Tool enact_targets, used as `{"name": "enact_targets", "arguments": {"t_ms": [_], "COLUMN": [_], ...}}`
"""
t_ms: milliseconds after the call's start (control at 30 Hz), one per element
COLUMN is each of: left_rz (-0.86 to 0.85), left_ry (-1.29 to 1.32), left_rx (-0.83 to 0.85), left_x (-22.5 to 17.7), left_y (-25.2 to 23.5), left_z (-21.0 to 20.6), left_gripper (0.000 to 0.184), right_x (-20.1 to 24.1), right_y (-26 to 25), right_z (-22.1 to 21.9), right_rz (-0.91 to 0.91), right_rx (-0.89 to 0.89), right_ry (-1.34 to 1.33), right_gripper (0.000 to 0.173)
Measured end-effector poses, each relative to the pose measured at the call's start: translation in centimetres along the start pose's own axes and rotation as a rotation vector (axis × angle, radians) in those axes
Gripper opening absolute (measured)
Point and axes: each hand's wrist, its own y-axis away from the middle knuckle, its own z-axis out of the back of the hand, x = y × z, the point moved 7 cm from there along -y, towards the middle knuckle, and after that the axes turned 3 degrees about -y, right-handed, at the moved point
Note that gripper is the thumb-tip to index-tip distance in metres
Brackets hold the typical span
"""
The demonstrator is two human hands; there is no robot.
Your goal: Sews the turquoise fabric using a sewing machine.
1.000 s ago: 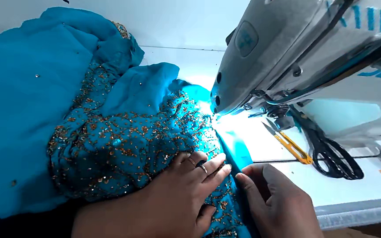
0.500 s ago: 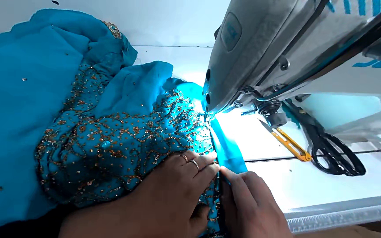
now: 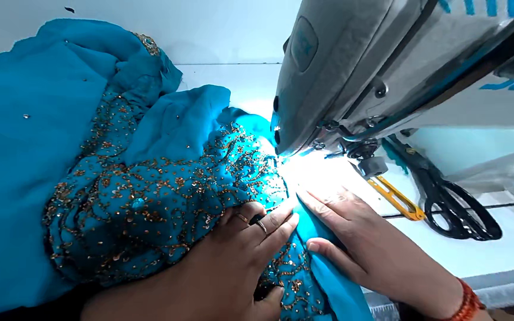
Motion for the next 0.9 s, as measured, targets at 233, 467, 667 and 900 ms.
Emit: {"name": "enact_targets", "arguments": {"t_ms": [233,467,667,900], "left_rz": [-0.003,-0.013,-0.007,-0.021], "left_ry": [0.002,-0.008,0.042,0.079], "left_rx": [0.024,0.015,0.022,0.039], "left_x": [0.3,0.5,0.8,1.1], "left_y": [-0.4,-0.4,-0.4,-0.4], "left_z": [0.0,-0.2,-0.1,0.0], "left_gripper": [0.084,0.084,0.082,0.081], "right_x": [0.4,-0.1,-0.1,-0.1], "right_y": [0.0,-0.5,-0.5,-0.4], "right_z": [0.6,0.2,0.1,0.2], "right_rz": [0.128,0.230,0.238,0.211], "right_rx": [-0.015,0.023,0.012,0.022], "right_ry": [0.018,-0.136,-0.155,-0.167], "right_gripper": [0.064,0.056,0.053,0.053]}}
